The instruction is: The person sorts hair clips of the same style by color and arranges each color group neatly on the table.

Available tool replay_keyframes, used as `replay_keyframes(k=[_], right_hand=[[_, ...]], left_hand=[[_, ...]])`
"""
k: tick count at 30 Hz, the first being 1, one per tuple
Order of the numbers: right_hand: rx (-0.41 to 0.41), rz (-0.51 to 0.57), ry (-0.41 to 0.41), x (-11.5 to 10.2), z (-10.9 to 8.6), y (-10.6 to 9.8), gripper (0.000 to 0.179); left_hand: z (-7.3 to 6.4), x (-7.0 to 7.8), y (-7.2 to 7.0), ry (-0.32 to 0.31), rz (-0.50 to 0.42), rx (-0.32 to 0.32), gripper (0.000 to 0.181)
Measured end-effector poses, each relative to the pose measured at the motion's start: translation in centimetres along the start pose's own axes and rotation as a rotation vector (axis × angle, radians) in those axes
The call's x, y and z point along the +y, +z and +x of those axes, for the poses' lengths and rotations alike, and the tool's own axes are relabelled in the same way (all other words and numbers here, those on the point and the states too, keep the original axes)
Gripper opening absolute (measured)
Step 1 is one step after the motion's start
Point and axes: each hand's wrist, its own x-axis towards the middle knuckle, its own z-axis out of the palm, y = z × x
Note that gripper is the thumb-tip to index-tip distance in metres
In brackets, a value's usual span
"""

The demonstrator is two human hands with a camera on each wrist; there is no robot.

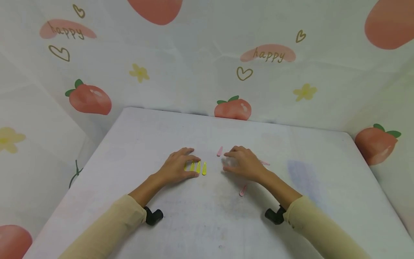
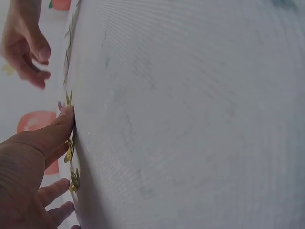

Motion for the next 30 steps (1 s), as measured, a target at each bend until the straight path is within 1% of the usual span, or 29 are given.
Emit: replay_keyframes(k=[9, 12, 16, 22, 27, 30], right_hand=[[0.078, 0.038, 0.125, 5.1, -4.9, -2.2, 0.036], [0.111, 0.063, 0.16, 6.4, -6.2, -2.8, 0.032], [0.133, 0.062, 0.192, 7.7, -7.6, -3.1, 0.028], [0.128, 0.054, 0.198, 8.9, -8.5, -2.7, 0.025], [0.143, 0.03, 0.179, 9.2, -8.6, -2.3, 0.024], [0.149, 0.014, 0.18, 9.3, -8.4, -2.2, 0.027]], left_hand=[[-0.1, 0.0, 0.1, -0.015, 0.003, -0.002, 0.051], [-0.1, -0.1, 0.1, -0.019, 0.01, 0.001, 0.051], [-0.1, -0.1, 0.0, -0.014, 0.019, 0.006, 0.051], [0.1, 0.0, 0.0, -0.004, 0.024, 0.008, 0.051], [0.2, 0.1, 0.1, -0.008, 0.023, 0.006, 0.051], [0.2, 0.1, 0.2, -0.011, 0.023, 0.003, 0.051]])
